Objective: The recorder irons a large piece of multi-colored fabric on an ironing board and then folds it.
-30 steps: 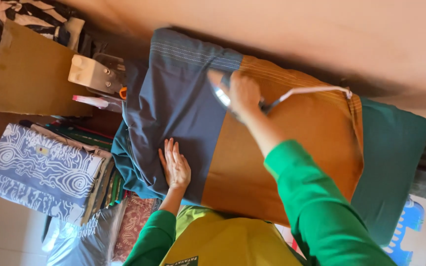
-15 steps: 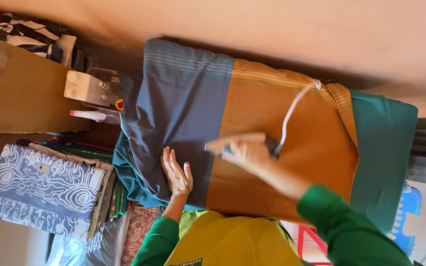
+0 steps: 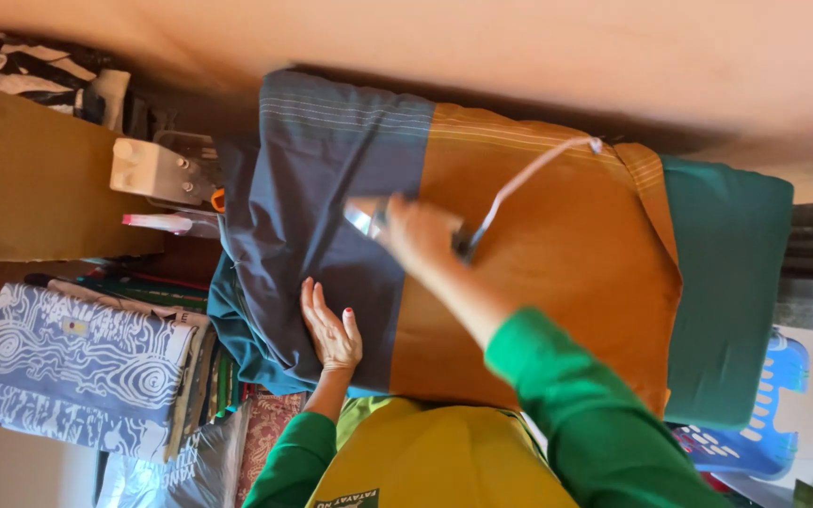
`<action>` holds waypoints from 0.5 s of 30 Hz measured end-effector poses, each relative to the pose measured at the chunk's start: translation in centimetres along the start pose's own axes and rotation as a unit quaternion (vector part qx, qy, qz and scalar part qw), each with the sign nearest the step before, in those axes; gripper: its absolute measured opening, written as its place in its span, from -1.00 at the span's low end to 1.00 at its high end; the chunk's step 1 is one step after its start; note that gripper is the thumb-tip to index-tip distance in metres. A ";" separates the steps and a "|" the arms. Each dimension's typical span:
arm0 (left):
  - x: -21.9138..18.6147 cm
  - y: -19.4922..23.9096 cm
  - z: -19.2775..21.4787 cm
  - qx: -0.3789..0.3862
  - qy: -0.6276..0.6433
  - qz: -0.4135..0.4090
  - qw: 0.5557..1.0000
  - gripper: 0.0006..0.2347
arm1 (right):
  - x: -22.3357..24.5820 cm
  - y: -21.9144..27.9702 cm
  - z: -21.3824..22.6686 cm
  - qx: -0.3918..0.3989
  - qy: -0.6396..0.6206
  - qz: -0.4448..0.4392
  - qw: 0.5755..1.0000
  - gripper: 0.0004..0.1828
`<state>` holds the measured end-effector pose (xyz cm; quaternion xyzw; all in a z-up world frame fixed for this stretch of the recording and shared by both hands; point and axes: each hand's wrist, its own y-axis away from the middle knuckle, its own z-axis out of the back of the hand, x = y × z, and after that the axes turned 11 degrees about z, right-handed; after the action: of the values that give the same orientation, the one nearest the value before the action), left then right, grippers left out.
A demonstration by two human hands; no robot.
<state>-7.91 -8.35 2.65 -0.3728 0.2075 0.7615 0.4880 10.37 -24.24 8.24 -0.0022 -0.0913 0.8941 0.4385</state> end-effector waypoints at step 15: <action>-0.4 -0.3 -0.1 -0.005 -0.055 -0.020 0.998 -0.44 | -10.0 5.1 5.3 0.110 -0.024 -0.098 0.989 -0.25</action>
<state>-7.49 -8.55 2.88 -0.3364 0.1690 0.7718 0.5124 12.07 -36.00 11.85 0.0765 -0.0029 0.8514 0.5189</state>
